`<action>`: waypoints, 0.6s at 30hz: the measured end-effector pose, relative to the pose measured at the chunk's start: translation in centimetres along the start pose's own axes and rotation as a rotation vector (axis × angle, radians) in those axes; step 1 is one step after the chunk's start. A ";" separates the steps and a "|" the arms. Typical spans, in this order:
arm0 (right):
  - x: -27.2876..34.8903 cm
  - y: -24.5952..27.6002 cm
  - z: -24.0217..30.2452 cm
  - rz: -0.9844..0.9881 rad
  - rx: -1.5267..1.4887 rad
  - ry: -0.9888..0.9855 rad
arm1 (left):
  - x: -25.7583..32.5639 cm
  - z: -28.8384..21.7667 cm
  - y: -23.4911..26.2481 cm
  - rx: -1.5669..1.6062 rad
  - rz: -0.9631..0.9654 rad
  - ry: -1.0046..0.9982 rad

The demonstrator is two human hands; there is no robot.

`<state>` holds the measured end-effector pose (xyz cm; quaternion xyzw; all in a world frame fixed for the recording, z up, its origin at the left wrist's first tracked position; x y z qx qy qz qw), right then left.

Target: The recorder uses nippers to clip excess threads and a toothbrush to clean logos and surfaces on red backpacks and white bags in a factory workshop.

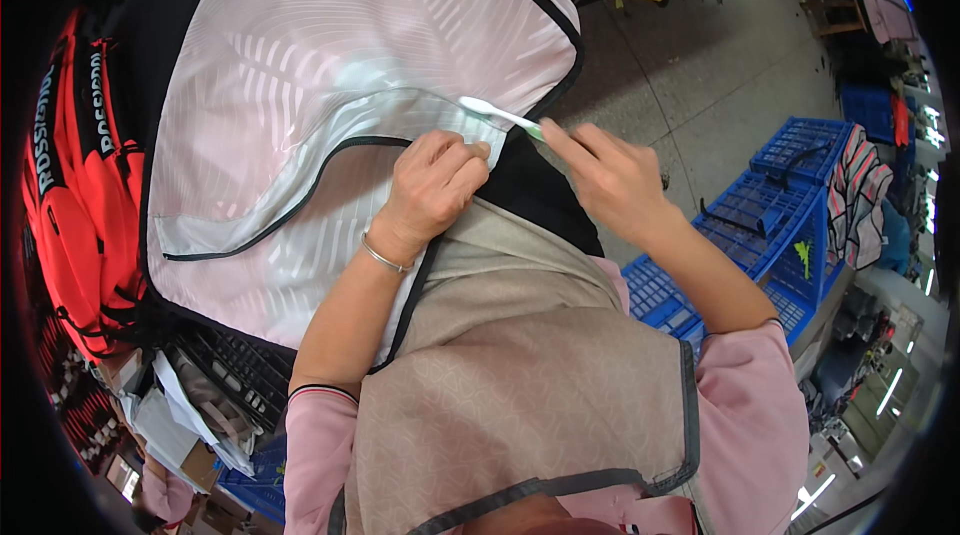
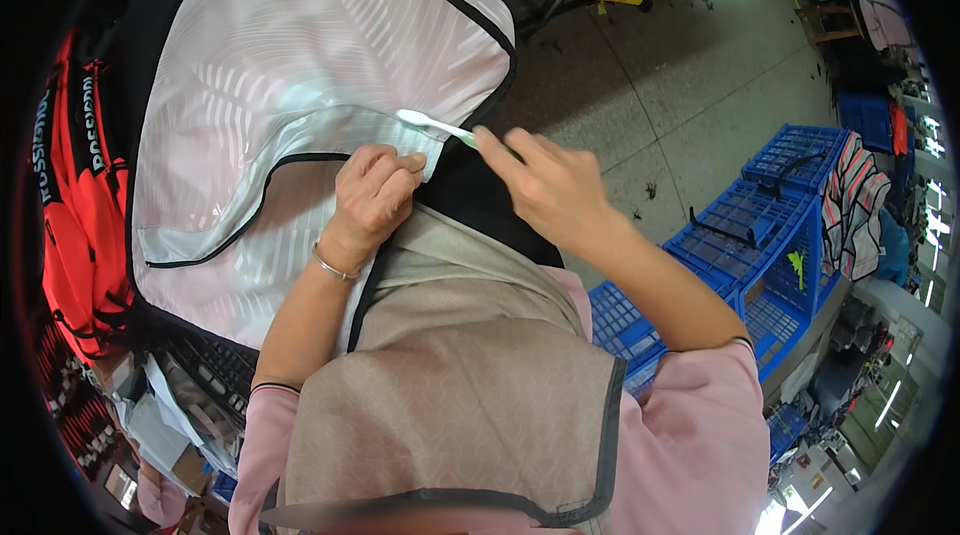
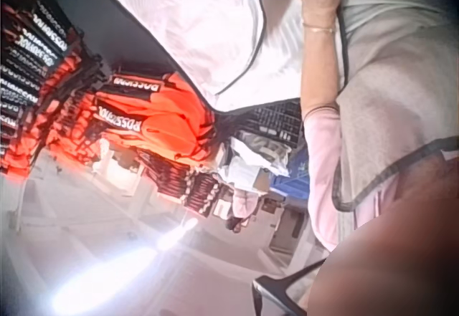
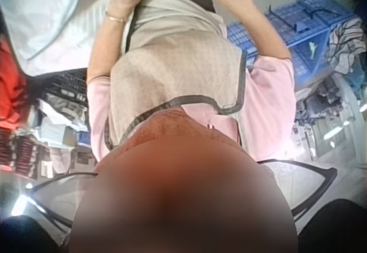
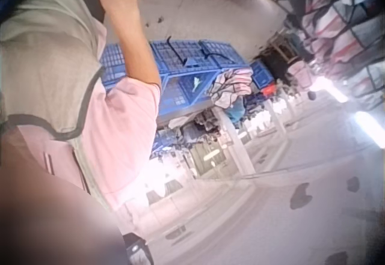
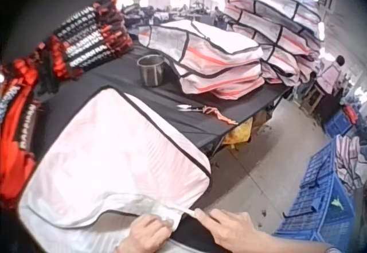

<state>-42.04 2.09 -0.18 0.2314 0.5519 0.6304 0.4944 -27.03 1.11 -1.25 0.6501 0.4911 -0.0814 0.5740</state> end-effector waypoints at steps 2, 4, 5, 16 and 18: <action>-2.6 -1.1 0.4 -0.031 -0.007 0.027 | -0.1 0.3 -0.3 -0.002 -0.003 0.001; -3.4 -1.1 0.5 -0.069 -0.016 0.062 | -0.3 0.4 -0.3 -0.014 -0.007 0.001; -3.2 -0.8 0.4 -0.067 -0.012 0.080 | -0.4 0.4 -0.1 -0.015 -0.010 0.001; 3.4 0.9 -1.0 0.002 0.057 0.013 | -0.2 0.4 -0.3 -0.043 0.006 -0.019; 2.5 0.8 -0.7 -0.051 0.028 -0.001 | -0.2 0.2 -0.3 -0.038 0.007 -0.019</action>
Point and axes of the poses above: each hand's wrist, its own x-axis away from the middle knuckle, its own y-axis out of the back of the hand, z = x × y, the point moved 9 cm from there along -x, towards the middle knuckle, and after that the axes turned 1 degree about -x, right-handed, at the moved point
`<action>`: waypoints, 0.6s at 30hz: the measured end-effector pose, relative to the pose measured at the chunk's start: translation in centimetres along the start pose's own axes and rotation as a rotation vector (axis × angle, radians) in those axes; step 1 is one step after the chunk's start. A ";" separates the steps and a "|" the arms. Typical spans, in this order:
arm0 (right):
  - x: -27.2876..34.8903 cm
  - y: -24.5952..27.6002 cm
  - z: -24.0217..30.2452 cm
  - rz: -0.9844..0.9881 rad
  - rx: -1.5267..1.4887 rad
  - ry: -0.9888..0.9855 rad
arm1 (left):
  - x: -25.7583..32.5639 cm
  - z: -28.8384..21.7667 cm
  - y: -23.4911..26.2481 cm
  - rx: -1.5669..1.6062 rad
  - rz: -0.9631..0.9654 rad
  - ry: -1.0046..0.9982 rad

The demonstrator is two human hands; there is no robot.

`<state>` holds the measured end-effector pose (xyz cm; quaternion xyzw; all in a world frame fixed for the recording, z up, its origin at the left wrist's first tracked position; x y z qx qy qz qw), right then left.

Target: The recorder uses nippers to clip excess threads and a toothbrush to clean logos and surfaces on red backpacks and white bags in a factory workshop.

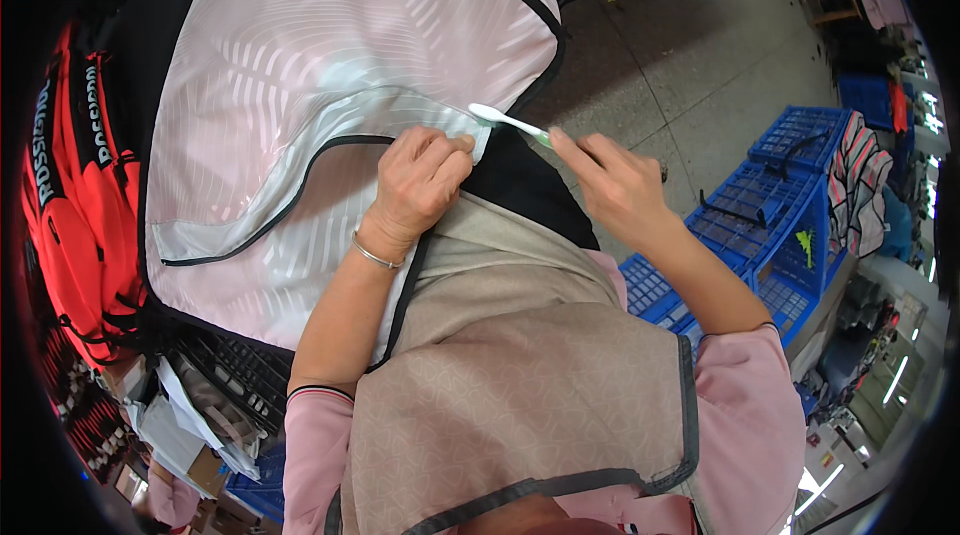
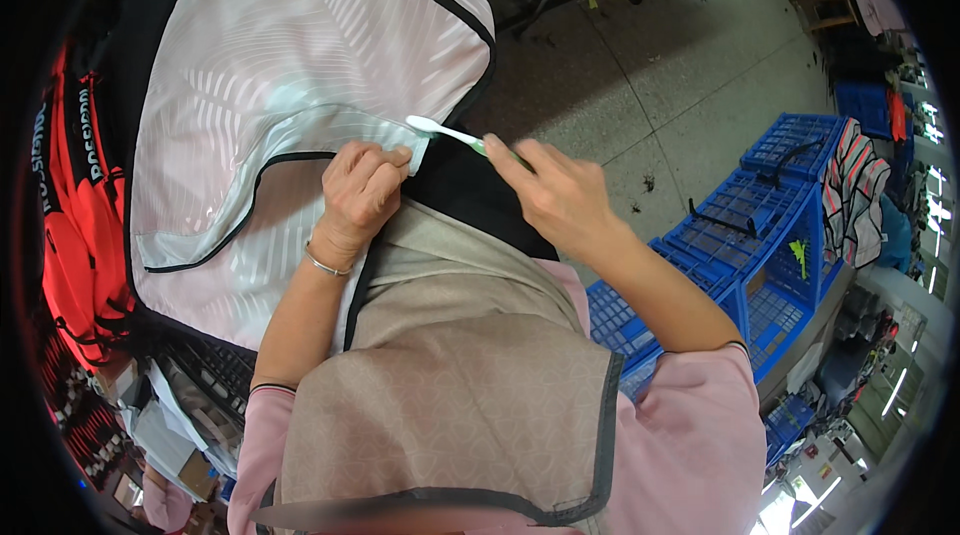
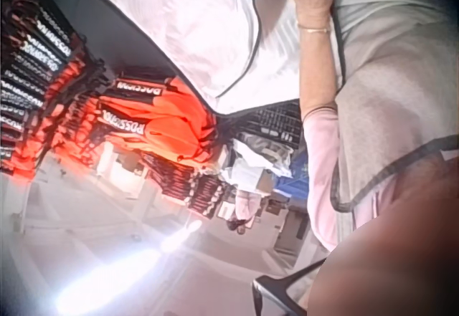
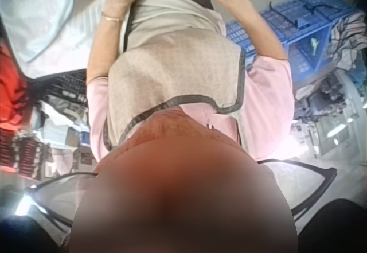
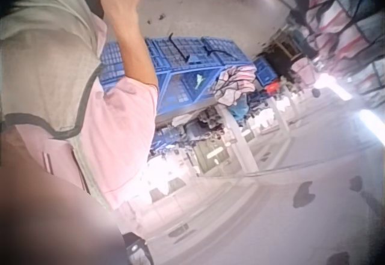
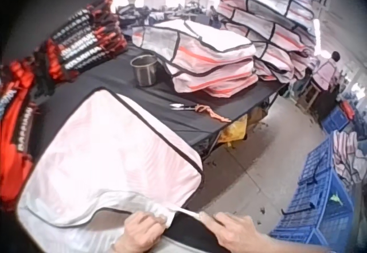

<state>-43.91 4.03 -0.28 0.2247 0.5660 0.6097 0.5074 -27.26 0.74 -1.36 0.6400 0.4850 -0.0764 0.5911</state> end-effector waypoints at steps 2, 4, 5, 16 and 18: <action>-0.4 -0.8 0.0 -0.008 0.005 0.010 | 0.0 0.0 0.1 -0.004 0.001 0.003; 0.2 -0.9 0.1 -0.016 0.009 0.024 | 0.2 0.1 0.2 -0.011 0.001 0.006; 1.2 -0.4 -0.2 -0.027 0.007 0.033 | 0.4 -0.1 0.1 -0.013 -0.008 -0.006; -0.4 0.6 0.0 -0.117 -0.046 0.025 | -0.4 -0.3 1.3 -0.024 -0.038 -0.064; -2.0 0.3 0.3 -0.118 -0.058 0.055 | -0.1 0.0 1.0 -0.014 0.014 -0.047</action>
Point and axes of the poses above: each hand's wrist, its own x-axis away from the middle knuckle, its own y-axis out of the back of the hand, z = x × y, the point moved 9 cm from there along -x, towards the middle knuckle, and after that the axes turned 1 degree about -x, right-handed, at the moved point
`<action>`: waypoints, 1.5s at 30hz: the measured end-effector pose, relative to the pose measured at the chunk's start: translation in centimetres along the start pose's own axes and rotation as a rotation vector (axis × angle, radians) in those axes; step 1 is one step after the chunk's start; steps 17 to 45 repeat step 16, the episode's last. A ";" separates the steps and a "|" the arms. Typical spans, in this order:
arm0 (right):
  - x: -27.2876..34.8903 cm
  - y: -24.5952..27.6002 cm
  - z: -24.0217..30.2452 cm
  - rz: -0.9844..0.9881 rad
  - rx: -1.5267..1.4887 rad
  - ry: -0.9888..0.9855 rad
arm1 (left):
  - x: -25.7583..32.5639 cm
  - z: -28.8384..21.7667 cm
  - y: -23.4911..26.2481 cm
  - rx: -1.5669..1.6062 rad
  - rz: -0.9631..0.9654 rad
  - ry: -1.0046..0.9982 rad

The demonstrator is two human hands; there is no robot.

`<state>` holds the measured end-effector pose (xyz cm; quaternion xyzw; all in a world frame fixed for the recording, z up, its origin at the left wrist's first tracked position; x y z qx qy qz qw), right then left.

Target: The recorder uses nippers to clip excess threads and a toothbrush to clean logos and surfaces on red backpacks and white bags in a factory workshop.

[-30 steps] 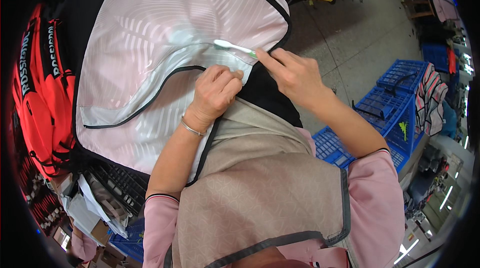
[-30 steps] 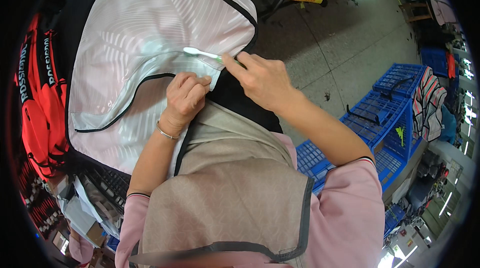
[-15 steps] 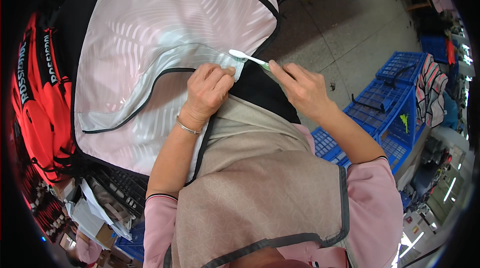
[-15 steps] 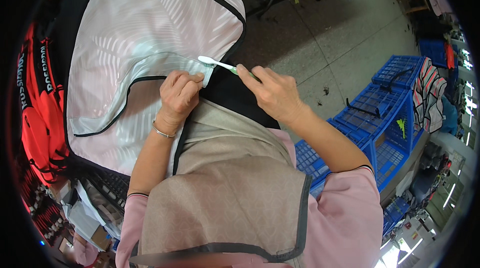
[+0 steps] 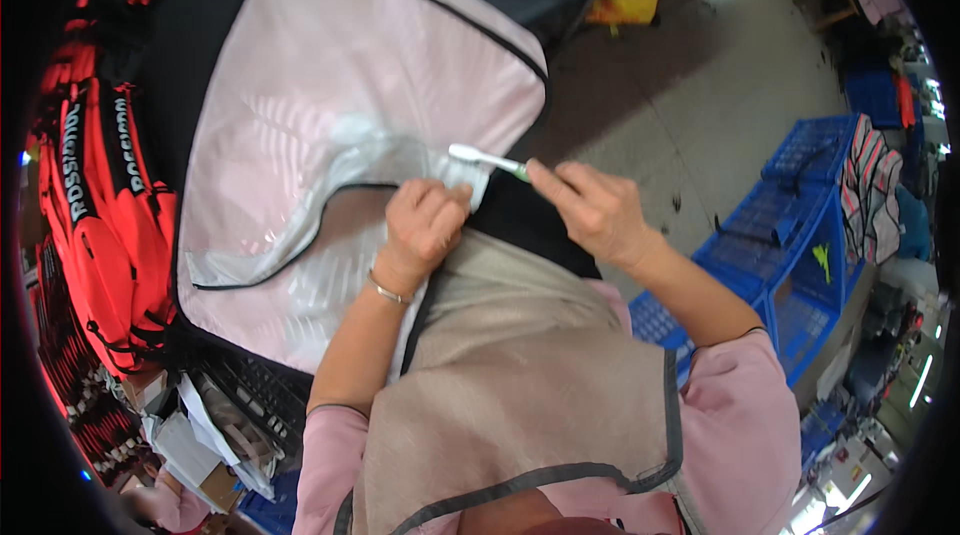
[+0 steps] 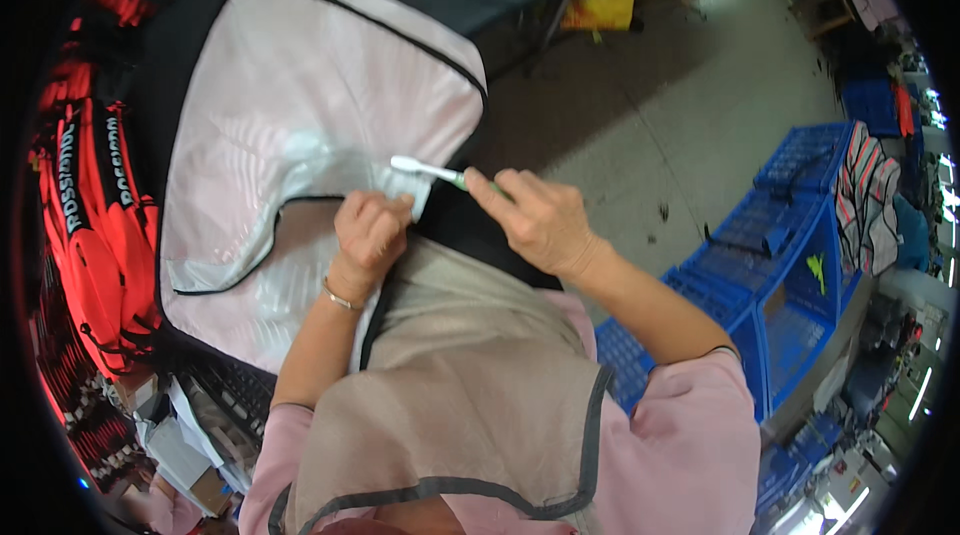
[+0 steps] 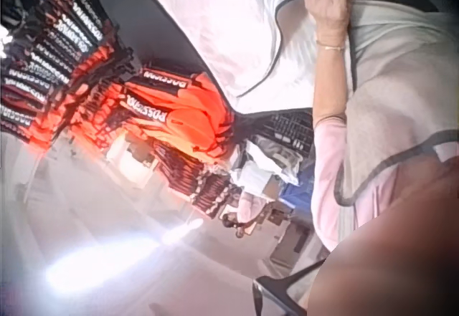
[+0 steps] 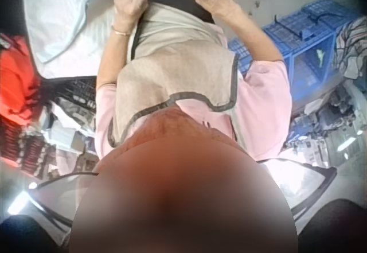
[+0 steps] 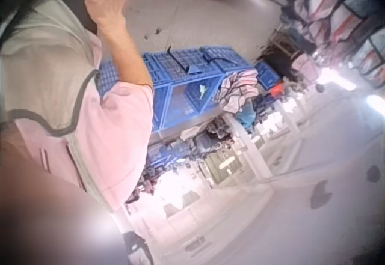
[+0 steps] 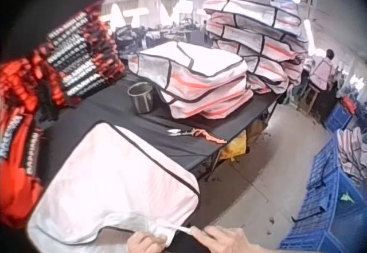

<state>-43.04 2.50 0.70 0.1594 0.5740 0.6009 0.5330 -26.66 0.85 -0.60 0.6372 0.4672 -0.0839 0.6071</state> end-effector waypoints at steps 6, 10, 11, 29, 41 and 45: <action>-3.6 3.9 -5.4 -0.325 -0.366 -0.311 | -2.4 0.1 3.7 0.039 -0.046 0.058; -6.8 5.5 -9.6 -0.419 -0.445 -0.398 | -6.3 2.0 8.2 -0.096 -0.154 0.060; -8.0 4.6 -10.2 -0.360 -0.495 -0.419 | -7.3 3.3 9.2 -0.110 -0.192 0.078; -14.4 -4.2 -11.8 0.019 -1.076 -0.651 | -12.1 13.0 12.0 -0.192 -0.258 0.290; -14.4 -4.2 -11.8 0.019 -1.076 -0.651 | -12.1 13.0 12.0 -0.192 -0.258 0.290; -14.4 -4.2 -11.8 0.019 -1.076 -0.651 | -12.1 13.0 12.0 -0.192 -0.258 0.290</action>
Point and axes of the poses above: each hand's wrist, its own x-axis away from the middle knuckle, its own y-axis out of the back of the hand, z = x × y, the point moved 9 cm from there along -x, towards the middle knuckle, and after that the axes turned 1 degree about -x, right-handed, at the moved point
